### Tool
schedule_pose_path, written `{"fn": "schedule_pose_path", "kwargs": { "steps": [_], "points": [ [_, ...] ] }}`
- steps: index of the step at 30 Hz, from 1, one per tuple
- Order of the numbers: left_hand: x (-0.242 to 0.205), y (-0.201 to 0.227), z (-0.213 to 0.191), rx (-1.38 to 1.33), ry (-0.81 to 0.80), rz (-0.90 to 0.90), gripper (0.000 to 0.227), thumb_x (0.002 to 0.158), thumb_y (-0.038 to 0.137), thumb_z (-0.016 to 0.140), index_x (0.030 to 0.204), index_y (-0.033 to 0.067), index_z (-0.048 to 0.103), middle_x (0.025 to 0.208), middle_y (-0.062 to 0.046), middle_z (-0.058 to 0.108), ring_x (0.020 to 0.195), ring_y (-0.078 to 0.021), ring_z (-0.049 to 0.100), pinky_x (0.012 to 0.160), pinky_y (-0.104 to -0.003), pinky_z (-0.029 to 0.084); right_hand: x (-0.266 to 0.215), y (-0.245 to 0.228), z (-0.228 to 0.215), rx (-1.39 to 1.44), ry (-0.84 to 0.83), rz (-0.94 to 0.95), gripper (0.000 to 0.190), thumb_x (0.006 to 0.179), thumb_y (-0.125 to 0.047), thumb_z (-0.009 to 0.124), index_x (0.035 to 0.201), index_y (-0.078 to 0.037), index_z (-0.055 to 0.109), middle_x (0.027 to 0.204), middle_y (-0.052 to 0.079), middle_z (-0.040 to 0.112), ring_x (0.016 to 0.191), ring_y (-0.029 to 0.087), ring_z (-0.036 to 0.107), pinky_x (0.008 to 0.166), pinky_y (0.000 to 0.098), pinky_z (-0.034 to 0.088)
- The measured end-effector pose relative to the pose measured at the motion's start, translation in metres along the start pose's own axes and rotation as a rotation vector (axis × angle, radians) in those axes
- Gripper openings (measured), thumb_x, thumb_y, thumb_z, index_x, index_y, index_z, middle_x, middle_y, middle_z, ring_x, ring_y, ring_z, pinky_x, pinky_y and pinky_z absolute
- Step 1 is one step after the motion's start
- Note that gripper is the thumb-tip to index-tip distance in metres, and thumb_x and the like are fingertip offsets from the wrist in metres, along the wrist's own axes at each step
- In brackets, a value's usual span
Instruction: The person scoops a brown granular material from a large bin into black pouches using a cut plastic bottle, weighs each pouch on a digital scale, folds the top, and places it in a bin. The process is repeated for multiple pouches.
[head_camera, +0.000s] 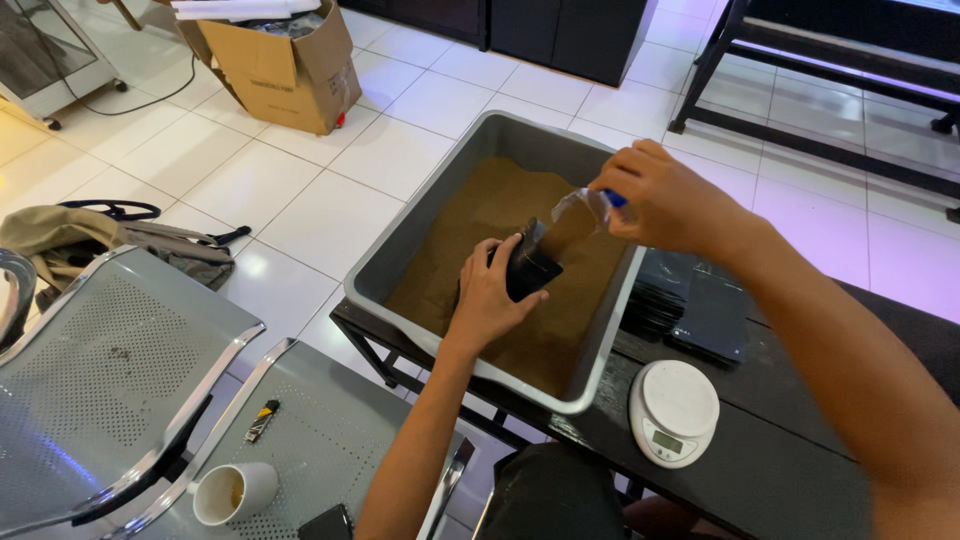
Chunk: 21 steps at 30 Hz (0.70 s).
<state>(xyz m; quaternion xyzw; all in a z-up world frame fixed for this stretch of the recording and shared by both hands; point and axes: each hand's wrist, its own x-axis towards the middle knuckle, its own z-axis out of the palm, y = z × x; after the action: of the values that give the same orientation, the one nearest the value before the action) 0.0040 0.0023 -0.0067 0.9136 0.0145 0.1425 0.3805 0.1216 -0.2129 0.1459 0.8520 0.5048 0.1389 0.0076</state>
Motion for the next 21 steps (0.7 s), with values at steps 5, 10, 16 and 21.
{"fn": "schedule_pose_path", "kwargs": {
  "steps": [5, 10, 16, 21],
  "points": [
    [-0.002, 0.001, -0.001, -0.035, 0.04, 0.038, 0.093, 0.07, 0.043, 0.085, 0.15, 0.0185, 0.044, 0.137, -0.017, 0.044, 0.129, -0.0486, 0.05, 0.108, -0.059, 0.039, 0.0, -0.006, -0.001, -0.287, 0.13, -0.134, 0.026, 0.086, -0.019, 0.074, 0.112, -0.016, 0.074, 0.115, 0.006, 0.072, 0.111, 0.024, 0.066, 0.12, 0.0412, 0.042],
    [-0.002, 0.002, -0.002, -0.1, 0.144, 0.067, 0.091, 0.07, 0.036, 0.086, 0.148, 0.0157, 0.044, 0.133, -0.02, 0.046, 0.123, -0.0498, 0.054, 0.105, -0.06, 0.042, 0.01, 0.03, 0.045, -0.344, 0.206, -0.047, 0.028, 0.087, -0.022, 0.075, 0.114, -0.015, 0.071, 0.115, 0.006, 0.071, 0.109, 0.024, 0.067, 0.121, 0.0429, 0.043],
    [-0.001, 0.004, -0.003, -0.25, 0.36, 0.12, 0.083, 0.072, 0.034, 0.083, 0.144, 0.0088, 0.05, 0.129, -0.021, 0.049, 0.123, -0.0462, 0.054, 0.107, -0.056, 0.042, 0.04, 0.037, 0.206, -0.471, -0.087, -0.169, 0.036, 0.063, -0.046, 0.08, 0.089, -0.023, 0.073, 0.088, 0.0, 0.073, 0.084, 0.019, 0.07, 0.09, 0.0429, 0.057],
    [0.005, 0.002, -0.005, -0.264, 0.51, 0.155, 0.084, 0.068, 0.029, 0.085, 0.14, 0.0053, 0.05, 0.126, -0.021, 0.049, 0.124, -0.0443, 0.053, 0.109, -0.055, 0.04, 0.055, -0.02, 0.239, -0.211, -0.319, -0.254, 0.03, 0.07, -0.041, 0.071, 0.089, -0.019, 0.073, 0.083, 0.002, 0.075, 0.075, 0.024, 0.07, 0.078, 0.0453, 0.056]
  ]
}}
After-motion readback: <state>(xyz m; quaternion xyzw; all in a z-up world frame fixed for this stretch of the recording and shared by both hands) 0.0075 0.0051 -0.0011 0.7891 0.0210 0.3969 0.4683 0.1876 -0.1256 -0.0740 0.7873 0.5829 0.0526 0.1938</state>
